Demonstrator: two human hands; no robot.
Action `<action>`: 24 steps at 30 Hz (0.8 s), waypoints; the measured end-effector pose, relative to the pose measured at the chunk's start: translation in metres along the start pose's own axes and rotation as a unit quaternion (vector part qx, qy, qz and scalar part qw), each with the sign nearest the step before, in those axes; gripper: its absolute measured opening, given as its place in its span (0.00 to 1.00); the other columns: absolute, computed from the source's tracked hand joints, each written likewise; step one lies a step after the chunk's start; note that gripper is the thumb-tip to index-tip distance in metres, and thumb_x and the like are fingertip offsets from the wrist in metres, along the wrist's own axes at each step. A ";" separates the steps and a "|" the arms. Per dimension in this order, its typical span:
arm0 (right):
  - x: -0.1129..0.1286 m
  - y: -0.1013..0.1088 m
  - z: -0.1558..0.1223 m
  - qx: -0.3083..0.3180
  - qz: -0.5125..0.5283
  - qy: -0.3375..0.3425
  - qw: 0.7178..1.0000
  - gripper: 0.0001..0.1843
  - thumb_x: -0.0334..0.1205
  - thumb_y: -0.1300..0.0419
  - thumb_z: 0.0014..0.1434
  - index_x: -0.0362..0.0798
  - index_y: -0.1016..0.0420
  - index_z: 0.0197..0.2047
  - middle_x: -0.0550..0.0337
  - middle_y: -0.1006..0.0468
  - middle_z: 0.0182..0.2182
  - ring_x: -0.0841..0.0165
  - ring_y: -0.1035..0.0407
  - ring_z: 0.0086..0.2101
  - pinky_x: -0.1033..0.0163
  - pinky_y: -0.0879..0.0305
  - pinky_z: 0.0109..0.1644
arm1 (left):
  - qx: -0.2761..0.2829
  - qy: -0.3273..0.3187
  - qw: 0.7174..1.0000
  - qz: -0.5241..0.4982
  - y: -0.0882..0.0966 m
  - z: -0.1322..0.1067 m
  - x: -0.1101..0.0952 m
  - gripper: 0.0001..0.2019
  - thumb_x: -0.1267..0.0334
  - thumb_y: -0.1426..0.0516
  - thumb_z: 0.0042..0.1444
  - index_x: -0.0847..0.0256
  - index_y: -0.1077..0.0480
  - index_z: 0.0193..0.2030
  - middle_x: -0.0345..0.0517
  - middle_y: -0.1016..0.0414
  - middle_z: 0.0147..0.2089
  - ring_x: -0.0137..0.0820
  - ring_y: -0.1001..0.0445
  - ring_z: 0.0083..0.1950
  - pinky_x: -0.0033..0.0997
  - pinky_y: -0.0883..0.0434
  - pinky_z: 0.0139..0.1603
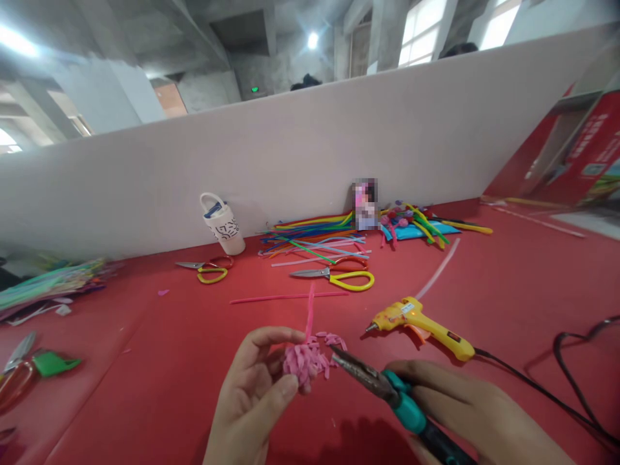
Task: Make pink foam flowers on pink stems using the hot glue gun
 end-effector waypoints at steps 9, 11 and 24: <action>0.010 0.019 0.012 -0.023 -0.016 -0.004 1.000 0.07 0.32 0.45 0.48 0.53 0.31 0.24 0.58 0.24 0.29 0.64 0.28 0.28 0.66 0.31 0.27 | -0.013 0.026 0.998 -0.050 0.001 -0.001 0.002 0.18 0.66 0.37 0.45 0.56 0.31 0.45 0.46 0.26 0.40 0.30 0.27 0.30 0.28 0.29 0.31; 0.009 0.021 0.013 -0.032 0.002 -0.035 0.999 0.08 0.32 0.46 0.48 0.54 0.32 0.23 0.58 0.24 0.29 0.64 0.28 0.29 0.65 0.31 0.27 | 0.003 0.030 0.998 -0.060 0.001 0.000 0.001 0.19 0.66 0.38 0.45 0.56 0.31 0.46 0.46 0.27 0.39 0.29 0.27 0.29 0.26 0.29 0.30; 0.008 0.013 0.012 -0.019 0.017 -0.015 1.000 0.07 0.31 0.45 0.48 0.53 0.30 0.24 0.57 0.24 0.30 0.63 0.27 0.31 0.66 0.30 0.27 | 0.037 0.058 0.994 -0.087 0.002 0.004 0.006 0.26 0.63 0.35 0.41 0.56 0.33 0.50 0.43 0.29 0.34 0.27 0.29 0.27 0.23 0.32 0.27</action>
Point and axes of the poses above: each hand's wrist, its own z-axis towards the middle knuckle, its own y-axis out of the back of the hand, x = y × z, the point moved 4 cm from there along z, towards the middle knuckle
